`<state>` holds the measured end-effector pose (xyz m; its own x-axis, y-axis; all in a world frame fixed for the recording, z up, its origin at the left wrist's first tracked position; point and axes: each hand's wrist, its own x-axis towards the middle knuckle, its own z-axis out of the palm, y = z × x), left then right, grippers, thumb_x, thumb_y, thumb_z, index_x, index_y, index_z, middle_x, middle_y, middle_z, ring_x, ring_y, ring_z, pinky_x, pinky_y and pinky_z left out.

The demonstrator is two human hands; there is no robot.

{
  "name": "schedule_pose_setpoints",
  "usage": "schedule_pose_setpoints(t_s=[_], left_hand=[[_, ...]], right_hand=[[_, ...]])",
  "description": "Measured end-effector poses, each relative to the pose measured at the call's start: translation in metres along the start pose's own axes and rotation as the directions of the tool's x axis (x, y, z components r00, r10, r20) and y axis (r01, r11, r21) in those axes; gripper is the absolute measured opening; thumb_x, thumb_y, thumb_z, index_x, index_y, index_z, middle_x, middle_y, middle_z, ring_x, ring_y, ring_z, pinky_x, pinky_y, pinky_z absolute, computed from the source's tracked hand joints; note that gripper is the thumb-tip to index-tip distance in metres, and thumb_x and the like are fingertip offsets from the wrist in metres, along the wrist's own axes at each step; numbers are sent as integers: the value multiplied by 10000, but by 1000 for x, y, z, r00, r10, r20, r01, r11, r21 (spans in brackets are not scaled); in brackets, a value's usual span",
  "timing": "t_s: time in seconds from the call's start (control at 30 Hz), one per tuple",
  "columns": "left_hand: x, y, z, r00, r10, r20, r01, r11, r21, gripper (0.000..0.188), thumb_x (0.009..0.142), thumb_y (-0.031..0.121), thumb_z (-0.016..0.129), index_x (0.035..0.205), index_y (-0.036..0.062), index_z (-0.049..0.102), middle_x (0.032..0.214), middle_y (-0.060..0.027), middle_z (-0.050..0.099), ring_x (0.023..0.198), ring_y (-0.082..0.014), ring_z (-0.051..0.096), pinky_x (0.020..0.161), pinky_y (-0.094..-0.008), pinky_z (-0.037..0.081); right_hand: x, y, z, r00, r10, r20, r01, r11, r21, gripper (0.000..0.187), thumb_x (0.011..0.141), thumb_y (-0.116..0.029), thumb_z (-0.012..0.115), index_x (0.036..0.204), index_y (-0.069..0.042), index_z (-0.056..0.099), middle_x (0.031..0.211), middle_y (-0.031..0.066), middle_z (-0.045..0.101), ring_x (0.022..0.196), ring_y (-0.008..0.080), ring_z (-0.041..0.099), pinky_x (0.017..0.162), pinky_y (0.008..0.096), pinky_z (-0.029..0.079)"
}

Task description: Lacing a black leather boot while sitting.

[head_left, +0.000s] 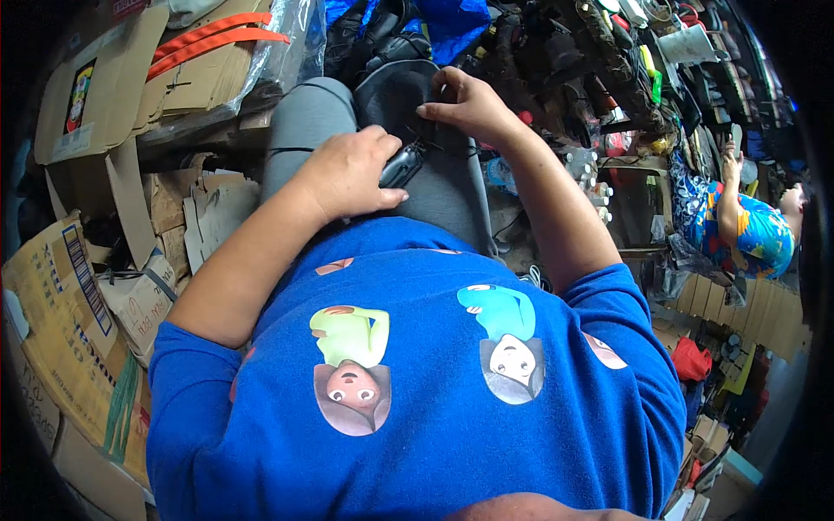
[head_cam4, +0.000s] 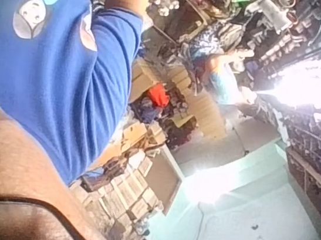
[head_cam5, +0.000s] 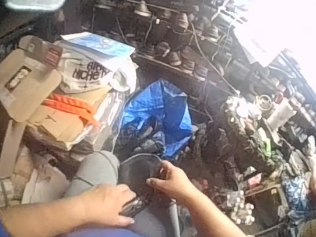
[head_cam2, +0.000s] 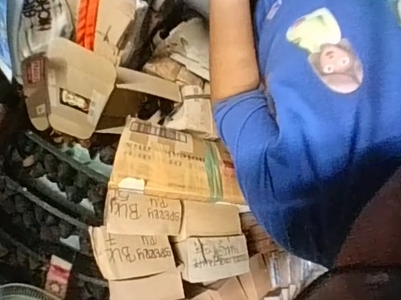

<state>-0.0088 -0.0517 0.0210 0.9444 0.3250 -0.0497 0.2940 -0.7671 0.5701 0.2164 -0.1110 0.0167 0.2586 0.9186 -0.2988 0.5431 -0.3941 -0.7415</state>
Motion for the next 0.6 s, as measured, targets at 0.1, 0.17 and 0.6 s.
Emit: schedule_pose_setpoints(t_s=[0.1, 0.17, 0.6], left_hand=[[14, -13, -11, 989, 61, -138, -77, 990, -114, 285, 759, 246, 697, 947, 35, 662, 1007, -128, 610, 891, -306, 612, 803, -372, 492], [34, -20, -10, 953, 42, -300, -106, 974, -200, 288, 778, 214, 679, 1009, 47, 637, 1069, -134, 585, 980, -300, 588, 869, -370, 466], [91, -45, 41, 940, 30, -341, -133, 950, -283, 483, 776, 228, 708, 1166, 30, 503, 1190, -152, 494, 1142, -304, 480, 991, -368, 380]], right_hand=[[-5, 5, 6, 951, -222, -215, 196, 971, -133, 543, 718, -308, 794, 1118, -32, 551, 804, 76, 609, 699, 166, 559, 643, 298, 463], [-16, 6, 4, 832, -436, -344, 359, 895, -266, 481, 723, -375, 769, 1012, -29, 604, 694, 127, 611, 604, 264, 586, 588, 370, 471], [-72, -6, -23, 950, -264, 168, 279, 958, -71, 310, 829, -215, 640, 675, 27, 521, 602, 137, 504, 533, 183, 474, 533, 359, 398]])
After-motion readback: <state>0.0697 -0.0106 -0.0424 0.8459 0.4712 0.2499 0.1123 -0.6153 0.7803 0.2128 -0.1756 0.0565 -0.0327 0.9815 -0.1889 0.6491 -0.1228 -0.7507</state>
